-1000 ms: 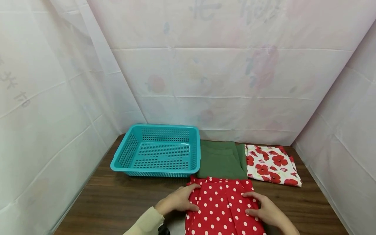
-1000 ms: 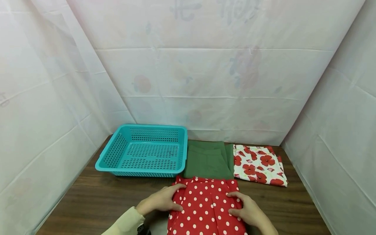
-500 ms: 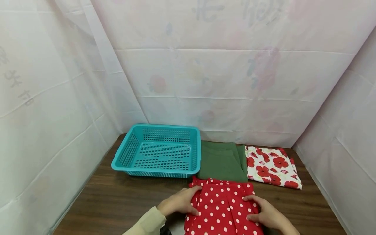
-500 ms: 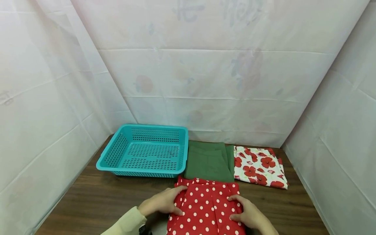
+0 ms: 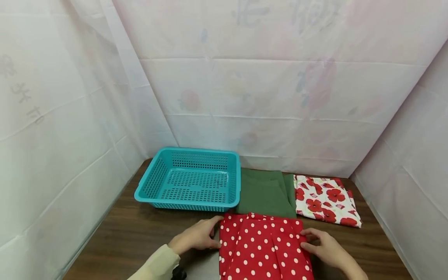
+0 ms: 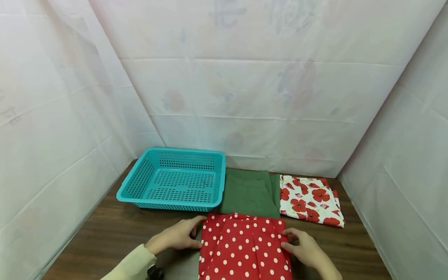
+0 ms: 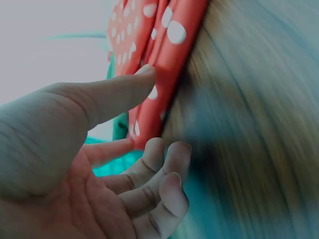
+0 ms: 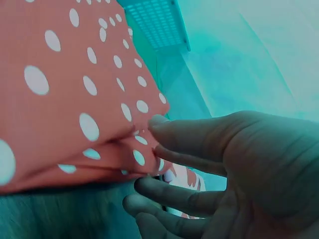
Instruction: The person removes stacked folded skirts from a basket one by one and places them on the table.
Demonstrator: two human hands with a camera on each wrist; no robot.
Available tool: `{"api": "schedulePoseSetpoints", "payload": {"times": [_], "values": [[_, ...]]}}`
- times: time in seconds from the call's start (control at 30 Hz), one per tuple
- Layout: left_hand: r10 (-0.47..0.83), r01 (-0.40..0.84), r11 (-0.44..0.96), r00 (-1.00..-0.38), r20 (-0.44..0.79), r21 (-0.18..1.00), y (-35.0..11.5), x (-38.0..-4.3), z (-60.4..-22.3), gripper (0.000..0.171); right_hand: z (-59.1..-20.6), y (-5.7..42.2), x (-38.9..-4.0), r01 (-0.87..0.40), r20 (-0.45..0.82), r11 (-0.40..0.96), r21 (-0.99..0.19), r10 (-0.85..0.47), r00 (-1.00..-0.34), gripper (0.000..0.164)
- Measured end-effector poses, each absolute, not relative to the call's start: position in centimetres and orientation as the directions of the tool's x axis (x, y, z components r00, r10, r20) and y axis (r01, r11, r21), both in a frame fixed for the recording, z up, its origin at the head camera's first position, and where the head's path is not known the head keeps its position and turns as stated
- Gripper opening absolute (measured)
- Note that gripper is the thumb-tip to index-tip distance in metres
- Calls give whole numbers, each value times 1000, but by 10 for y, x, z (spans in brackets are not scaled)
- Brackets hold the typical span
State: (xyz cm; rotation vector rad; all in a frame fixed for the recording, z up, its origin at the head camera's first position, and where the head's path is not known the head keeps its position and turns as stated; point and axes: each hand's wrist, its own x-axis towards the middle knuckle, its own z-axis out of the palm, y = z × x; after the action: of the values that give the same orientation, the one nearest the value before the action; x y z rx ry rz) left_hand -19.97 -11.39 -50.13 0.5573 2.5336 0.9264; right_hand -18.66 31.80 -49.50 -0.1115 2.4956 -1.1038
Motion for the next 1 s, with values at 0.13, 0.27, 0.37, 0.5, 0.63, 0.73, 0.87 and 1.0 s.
{"api": "schedulePoseSetpoints", "payload": {"times": [0.13, 0.27, 0.37, 0.5, 0.63, 0.73, 0.87, 1.0], "values": [[492, 286, 736, -849, -194, 614, -132, -200, -500, 76, -492, 321, -190, 92, -306, 715, -694, -177, -935, 41], [515, 292, 753, -820, -252, 590, -150, -199, -494, 75, -484, 325, -194, 63, -261, 733, -677, -159, -952, 42], [571, 307, 708, -778, -260, 636, -169, -196, -482, 74, -475, 326, -199, 19, -217, 747, -665, -169, -961, 43], [641, 345, 617, -742, -198, 707, -201, -190, -455, 73, -462, 330, -202, -35, -152, 768, -639, -171, -973, 44], [602, 388, 605, -794, -81, 695, -225, -191, -424, 74, -450, 332, -204, -113, -32, 816, -567, -159, -987, 42], [518, 427, 655, -854, 41, 623, -235, -197, -408, 71, -443, 332, -208, -179, 76, 849, -497, -163, -984, 41], [399, 437, 756, -898, 186, 488, -239, -208, -397, 64, -433, 327, -216, -249, 188, 852, -460, -181, -966, 43], [311, 408, 844, -902, 300, 349, -238, -220, -396, 64, -421, 320, -227, -317, 298, 845, -431, -198, -934, 43]]}}
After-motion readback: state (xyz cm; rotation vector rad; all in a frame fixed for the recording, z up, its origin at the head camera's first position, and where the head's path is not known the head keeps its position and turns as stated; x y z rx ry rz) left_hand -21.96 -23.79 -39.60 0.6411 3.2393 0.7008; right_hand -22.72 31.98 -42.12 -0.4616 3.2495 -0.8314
